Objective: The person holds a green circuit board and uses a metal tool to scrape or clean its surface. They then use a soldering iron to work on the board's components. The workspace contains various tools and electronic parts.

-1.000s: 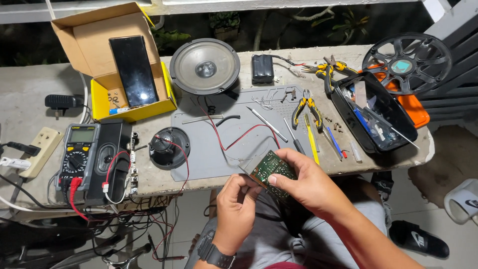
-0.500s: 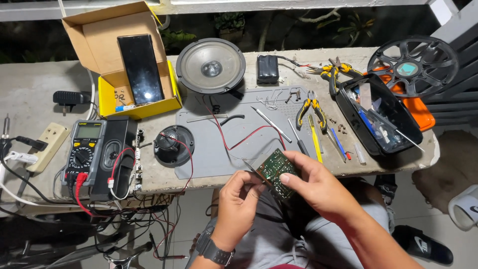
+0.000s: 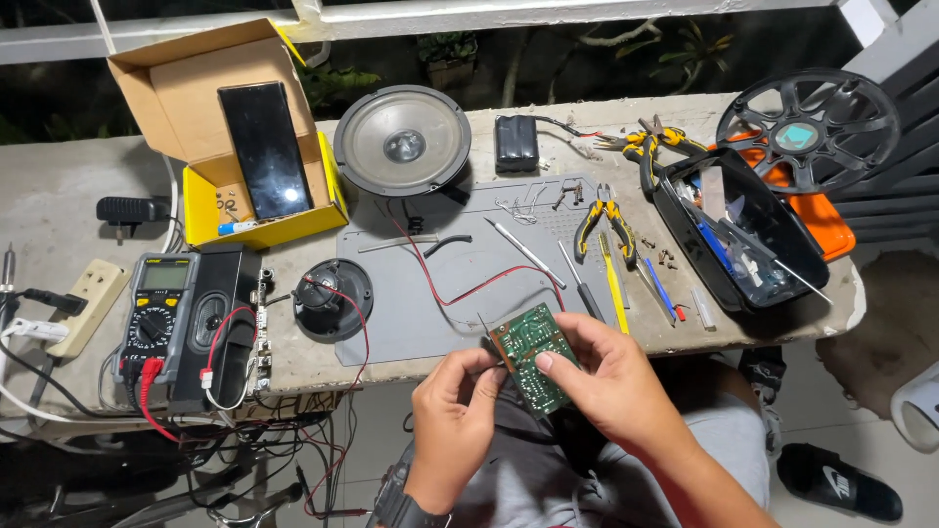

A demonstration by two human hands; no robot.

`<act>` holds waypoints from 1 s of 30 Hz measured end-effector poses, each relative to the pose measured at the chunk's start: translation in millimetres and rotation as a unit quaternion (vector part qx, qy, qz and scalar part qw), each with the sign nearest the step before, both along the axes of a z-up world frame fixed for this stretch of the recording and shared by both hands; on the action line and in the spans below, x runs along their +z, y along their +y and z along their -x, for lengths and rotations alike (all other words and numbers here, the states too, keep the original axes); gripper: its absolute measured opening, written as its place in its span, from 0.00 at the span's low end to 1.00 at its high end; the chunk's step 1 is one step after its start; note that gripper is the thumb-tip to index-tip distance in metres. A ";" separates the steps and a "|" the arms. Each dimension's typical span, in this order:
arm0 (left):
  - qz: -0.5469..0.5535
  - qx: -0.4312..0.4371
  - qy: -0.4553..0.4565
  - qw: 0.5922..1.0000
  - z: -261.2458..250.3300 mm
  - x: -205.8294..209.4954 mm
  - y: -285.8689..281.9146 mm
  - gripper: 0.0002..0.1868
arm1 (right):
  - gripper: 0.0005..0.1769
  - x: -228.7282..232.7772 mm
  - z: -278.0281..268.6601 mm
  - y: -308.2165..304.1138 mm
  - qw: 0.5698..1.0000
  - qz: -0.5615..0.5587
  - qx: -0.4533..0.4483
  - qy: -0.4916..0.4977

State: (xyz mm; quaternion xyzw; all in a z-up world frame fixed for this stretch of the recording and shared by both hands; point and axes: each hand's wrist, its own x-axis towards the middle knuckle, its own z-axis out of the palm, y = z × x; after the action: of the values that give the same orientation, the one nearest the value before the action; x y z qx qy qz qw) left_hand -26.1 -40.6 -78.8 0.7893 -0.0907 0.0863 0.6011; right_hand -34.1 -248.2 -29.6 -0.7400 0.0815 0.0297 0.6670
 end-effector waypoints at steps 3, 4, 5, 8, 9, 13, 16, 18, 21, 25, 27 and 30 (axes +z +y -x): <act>-0.038 -0.005 -0.129 0.991 2.4 11.7 -2.6 0.04 | 0.20 -8.2 1.4 2.4 0.999 -0.010 -0.039 0.016; -0.039 -0.006 -0.129 0.991 3.7 13.1 -4.2 0.04 | 0.20 -12.6 2.3 1.6 0.999 -0.012 -0.040 0.016; -0.046 0.001 -0.147 0.988 5.6 14.2 -5.9 0.05 | 0.21 -16.9 3.7 0.7 0.998 0.002 -0.051 0.021; -0.061 -0.004 -0.169 0.984 7.1 20.6 -6.6 0.06 | 0.22 -20.6 5.5 -0.5 0.998 0.000 -0.056 0.023; -0.067 -0.016 -0.172 0.983 6.8 23.2 -6.3 0.05 | 0.21 -20.0 5.6 -0.9 0.999 -0.014 -0.049 0.020; -0.090 -0.045 -0.188 0.977 2.9 19.8 -1.9 0.04 | 0.19 -17.1 6.7 -0.5 0.999 -0.011 -0.042 0.016; -0.152 -0.065 -0.201 0.966 1.3 20.0 -0.7 0.05 | 0.19 -18.9 5.8 0.9 0.998 0.004 -0.053 0.024; -0.207 -0.065 -0.215 0.952 1.0 19.9 -2.7 0.07 | 0.14 -11.5 5.2 4.0 0.998 -0.002 -0.051 0.021; -0.215 -0.085 -0.192 0.954 -0.8 14.3 -3.4 0.09 | 0.16 -6.9 2.9 7.9 0.998 -0.023 -0.057 0.029; -0.198 -0.097 -0.183 0.958 -3.1 12.4 -0.4 0.13 | 0.14 -11.4 3.0 6.6 0.998 -0.046 -0.041 0.012; -0.184 -0.117 -0.178 0.960 -4.2 13.5 2.5 0.20 | 0.15 -7.9 3.1 6.0 1.000 -0.024 -0.013 -0.013; -0.191 -0.141 -0.177 0.955 -7.0 4.7 9.0 0.33 | 0.16 -4.8 2.5 4.6 1.000 -0.023 -0.013 -0.001</act>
State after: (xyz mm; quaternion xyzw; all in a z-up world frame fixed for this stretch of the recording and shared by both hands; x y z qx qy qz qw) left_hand -19.1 -31.6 -74.1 0.8410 -0.3203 0.1200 0.4192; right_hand -36.6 -243.6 -34.4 -0.7233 0.0896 0.0221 0.6843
